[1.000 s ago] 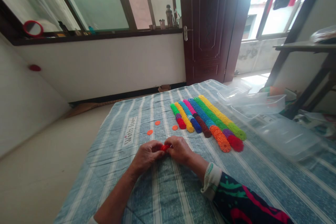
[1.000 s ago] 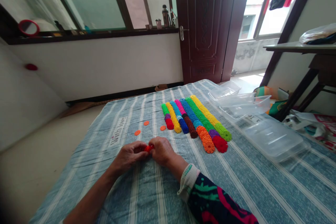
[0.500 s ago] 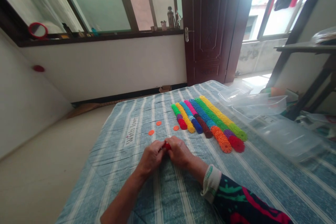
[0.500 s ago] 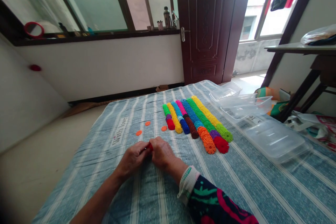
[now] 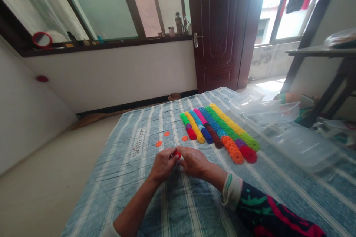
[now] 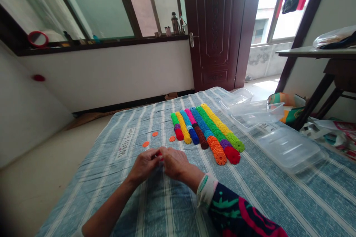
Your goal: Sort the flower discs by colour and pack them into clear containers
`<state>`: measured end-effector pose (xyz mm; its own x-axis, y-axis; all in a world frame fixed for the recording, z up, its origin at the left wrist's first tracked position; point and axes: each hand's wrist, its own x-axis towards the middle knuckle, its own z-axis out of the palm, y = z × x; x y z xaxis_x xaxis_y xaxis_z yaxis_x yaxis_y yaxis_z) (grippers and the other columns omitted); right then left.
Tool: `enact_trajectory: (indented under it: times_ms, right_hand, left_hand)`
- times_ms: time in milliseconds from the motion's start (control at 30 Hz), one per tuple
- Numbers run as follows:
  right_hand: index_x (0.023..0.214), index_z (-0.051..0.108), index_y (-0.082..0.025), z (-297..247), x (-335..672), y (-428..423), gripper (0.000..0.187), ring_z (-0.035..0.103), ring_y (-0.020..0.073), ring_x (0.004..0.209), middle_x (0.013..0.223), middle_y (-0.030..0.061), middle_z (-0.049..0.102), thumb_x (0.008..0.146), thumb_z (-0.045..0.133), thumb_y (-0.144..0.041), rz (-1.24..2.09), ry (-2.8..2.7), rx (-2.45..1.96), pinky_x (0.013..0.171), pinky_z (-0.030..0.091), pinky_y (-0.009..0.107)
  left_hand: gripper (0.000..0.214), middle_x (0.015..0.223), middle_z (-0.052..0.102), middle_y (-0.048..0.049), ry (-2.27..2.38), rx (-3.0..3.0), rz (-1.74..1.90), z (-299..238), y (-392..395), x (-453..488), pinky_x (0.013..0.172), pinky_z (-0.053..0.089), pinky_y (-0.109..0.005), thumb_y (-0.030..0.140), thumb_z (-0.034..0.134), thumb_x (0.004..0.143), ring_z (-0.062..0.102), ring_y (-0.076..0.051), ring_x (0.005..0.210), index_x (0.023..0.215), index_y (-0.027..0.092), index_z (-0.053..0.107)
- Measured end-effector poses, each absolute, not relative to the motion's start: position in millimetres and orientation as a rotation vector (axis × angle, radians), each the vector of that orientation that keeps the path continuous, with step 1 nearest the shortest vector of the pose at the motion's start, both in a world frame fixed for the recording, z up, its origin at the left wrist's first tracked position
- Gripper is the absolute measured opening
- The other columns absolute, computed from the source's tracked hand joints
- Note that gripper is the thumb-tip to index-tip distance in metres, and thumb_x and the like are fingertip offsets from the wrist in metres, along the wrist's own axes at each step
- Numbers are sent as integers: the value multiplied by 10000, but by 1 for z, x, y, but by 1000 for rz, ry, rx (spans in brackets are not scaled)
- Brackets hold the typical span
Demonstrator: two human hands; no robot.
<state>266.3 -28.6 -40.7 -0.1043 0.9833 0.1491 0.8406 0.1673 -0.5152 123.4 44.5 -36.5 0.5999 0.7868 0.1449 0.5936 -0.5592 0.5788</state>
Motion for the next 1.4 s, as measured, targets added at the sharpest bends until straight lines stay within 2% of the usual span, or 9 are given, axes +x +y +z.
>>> enact_trajectory:
  times_ms: [167, 300, 400, 700, 1033, 1400]
  right_hand:
    - [1100, 585, -180, -52, 304, -54, 272, 636, 223, 951, 1017, 90, 682, 840, 506, -181, 336, -1923, -1795, 769, 441, 308]
    - [1032, 609, -190, -77, 316, -64, 242, 635, 179, 888, 956, 58, 682, 826, 506, -116, 296, -1869, -1676, 764, 441, 273]
    - [1010, 612, -195, -87, 317, -64, 256, 628, 168, 829, 908, 43, 676, 794, 528, -85, 264, -1820, -1609, 730, 444, 264]
    - [1008, 610, -199, -90, 319, -60, 270, 632, 174, 832, 923, 43, 676, 774, 546, -81, 291, -1788, -1511, 734, 456, 275]
    - [1002, 615, -196, -84, 320, -61, 244, 634, 183, 864, 928, 48, 675, 792, 539, -96, 308, -1820, -1557, 739, 456, 274]
    - [1002, 613, -192, -87, 321, -60, 235, 628, 185, 879, 934, 49, 676, 796, 551, -97, 318, -1820, -1525, 750, 455, 273]
  left_hand:
    - [126, 785, 643, -19, 1094, 2359, 654, -38, 57, 169, 702, 428, -247, 215, 520, 784, 584, -153, 722, 832, 180, 631]
    - [43, 695, 590, 2, 1160, 2423, 647, -44, 63, 200, 643, 392, -234, 149, 549, 775, 541, -133, 650, 773, 174, 583]
    - [76, 658, 552, 16, 1188, 2475, 656, -49, 63, 211, 627, 366, -231, 105, 547, 773, 510, -122, 623, 735, 170, 558]
    - [73, 637, 548, 37, 1159, 2355, 705, -55, 66, 217, 630, 386, -213, 115, 589, 768, 518, -105, 620, 715, 162, 570]
    - [87, 842, 595, -56, 1125, 2653, 741, -64, 69, 219, 786, 460, -286, 90, 562, 788, 573, -174, 825, 783, 146, 628]
    - [69, 750, 536, -21, 1159, 2684, 794, -68, 70, 217, 711, 469, -269, 107, 588, 778, 529, -144, 697, 765, 154, 636]
